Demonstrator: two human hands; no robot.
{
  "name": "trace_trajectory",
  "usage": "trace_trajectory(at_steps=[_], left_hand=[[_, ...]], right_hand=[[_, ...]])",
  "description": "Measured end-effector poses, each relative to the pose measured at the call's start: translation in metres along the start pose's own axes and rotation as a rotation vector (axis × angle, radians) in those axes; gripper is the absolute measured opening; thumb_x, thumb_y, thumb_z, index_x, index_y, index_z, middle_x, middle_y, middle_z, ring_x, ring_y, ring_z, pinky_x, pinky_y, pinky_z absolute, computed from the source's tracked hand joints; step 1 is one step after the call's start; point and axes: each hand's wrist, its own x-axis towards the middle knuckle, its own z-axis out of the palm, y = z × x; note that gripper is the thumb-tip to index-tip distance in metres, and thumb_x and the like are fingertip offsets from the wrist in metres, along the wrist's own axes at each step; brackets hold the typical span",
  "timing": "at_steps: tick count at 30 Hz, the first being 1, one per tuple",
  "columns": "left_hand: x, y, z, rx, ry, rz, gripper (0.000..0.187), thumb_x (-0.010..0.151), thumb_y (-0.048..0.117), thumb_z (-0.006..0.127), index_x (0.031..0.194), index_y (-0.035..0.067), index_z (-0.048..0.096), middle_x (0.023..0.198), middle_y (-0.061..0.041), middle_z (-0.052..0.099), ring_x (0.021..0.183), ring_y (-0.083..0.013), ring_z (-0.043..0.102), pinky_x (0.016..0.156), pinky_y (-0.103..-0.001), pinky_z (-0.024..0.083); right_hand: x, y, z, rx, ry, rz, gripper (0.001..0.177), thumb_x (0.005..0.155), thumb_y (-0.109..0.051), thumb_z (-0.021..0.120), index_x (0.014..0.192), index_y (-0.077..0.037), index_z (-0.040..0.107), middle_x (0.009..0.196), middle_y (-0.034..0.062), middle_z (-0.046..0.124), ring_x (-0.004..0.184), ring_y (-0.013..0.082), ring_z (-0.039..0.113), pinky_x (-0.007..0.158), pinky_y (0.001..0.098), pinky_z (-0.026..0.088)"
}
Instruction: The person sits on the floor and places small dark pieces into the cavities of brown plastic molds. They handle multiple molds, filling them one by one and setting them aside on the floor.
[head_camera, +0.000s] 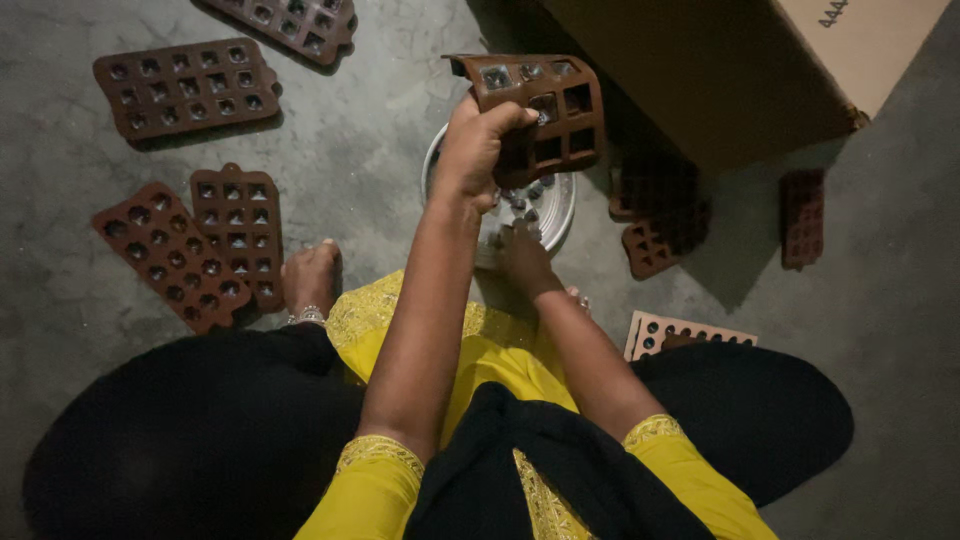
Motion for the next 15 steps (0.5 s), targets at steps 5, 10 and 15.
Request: trace_trajectory(at_steps=[5, 10, 15], left_hand=[[0.002, -0.004, 0.005, 0.069, 0.004, 0.026, 0.032, 0.079, 0.002, 0.07, 0.111, 0.0, 0.065, 0.099, -0.009, 0.071, 0.089, -0.0219, 0.069, 0.081, -0.038, 0.059], [0.002, -0.013, 0.016, 0.089, -0.021, 0.024, 0.041, 0.076, -0.003, 0.07, 0.116, 0.001, 0.061, 0.103, -0.01, 0.071, 0.093, -0.0244, 0.07, 0.084, -0.039, 0.06], [-0.004, -0.019, 0.029, 0.119, -0.031, -0.006, 0.052, 0.076, -0.006, 0.068, 0.125, 0.001, 0.053, 0.11, -0.014, 0.071, 0.1, -0.0276, 0.071, 0.089, -0.039, 0.06]], right_hand=[[0.036, 0.054, 0.006, 0.244, 0.572, 0.002, 0.02, 0.087, -0.019, 0.081, 0.099, -0.006, 0.073, 0.097, 0.0167, 0.071, 0.088, 0.0351, 0.069, 0.076, 0.047, 0.056], [0.032, 0.051, -0.12, 1.451, 0.767, 0.133, 0.039, 0.085, 0.001, 0.077, 0.12, -0.003, 0.061, 0.105, 0.0121, 0.07, 0.092, 0.0211, 0.069, 0.08, 0.0345, 0.061], [-0.015, 0.005, -0.227, 1.555, 0.908, -0.161, 0.047, 0.093, 0.014, 0.07, 0.135, -0.001, 0.053, 0.119, 0.0194, 0.071, 0.107, 0.0228, 0.071, 0.097, 0.034, 0.06]])
